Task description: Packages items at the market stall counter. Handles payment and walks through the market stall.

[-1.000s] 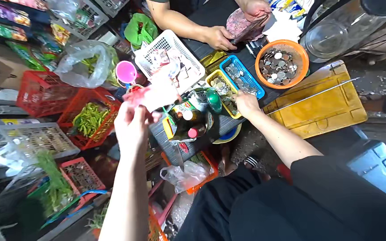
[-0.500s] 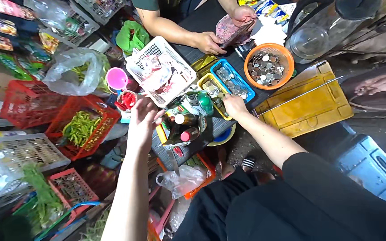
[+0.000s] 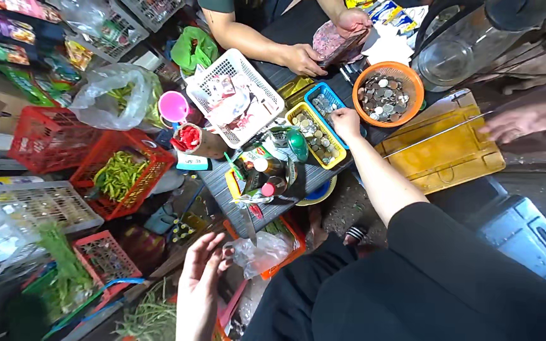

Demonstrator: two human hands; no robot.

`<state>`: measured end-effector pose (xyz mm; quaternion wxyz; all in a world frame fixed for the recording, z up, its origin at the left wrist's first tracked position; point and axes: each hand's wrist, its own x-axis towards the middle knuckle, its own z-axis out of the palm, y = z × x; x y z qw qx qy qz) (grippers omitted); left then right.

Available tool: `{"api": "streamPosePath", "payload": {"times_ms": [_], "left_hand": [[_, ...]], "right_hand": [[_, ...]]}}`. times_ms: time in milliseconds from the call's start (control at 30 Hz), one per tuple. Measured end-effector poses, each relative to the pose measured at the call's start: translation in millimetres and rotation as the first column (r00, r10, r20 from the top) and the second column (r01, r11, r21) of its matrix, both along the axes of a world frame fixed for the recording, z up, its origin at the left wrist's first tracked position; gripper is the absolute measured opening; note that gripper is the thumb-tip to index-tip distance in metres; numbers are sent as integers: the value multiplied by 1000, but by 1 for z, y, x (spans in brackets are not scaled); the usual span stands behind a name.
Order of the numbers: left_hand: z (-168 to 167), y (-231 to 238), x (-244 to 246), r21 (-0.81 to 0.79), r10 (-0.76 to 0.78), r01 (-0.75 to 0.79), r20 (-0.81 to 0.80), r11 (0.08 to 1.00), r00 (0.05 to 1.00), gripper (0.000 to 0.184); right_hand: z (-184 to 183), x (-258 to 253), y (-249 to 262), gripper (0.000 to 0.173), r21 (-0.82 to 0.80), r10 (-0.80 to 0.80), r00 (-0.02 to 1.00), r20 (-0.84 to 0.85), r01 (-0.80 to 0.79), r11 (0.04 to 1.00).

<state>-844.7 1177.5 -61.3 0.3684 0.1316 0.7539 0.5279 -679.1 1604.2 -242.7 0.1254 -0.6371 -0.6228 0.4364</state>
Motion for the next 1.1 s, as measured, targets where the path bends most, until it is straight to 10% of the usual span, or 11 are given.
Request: {"api": "streamPosePath", "payload": {"times_ms": [200, 433, 600, 833, 1100], "left_hand": [[-15, -31, 19, 37, -119, 117, 61, 992, 991, 30], [-29, -73, 10, 37, -281, 279, 51, 960, 959, 28], [-52, -134, -13, -93, -492, 501, 99, 861, 865, 30], [-75, -248, -62, -172, -733, 729, 49, 663, 678, 35], [-97, -287, -61, -289, -902, 880, 102, 377, 420, 36]], "right_hand": [[-6, -19, 1, 30, -43, 52, 942, 331, -40, 998], [21, -1, -52, 31, 86, -182, 972, -149, 196, 977], [36, 48, -194, 16, -114, -338, 720, -606, 342, 933], [16, 134, -466, 24, -253, -211, 976, -45, 193, 948], [7, 174, -694, 30, -468, -107, 978, 179, 180, 865]]}}
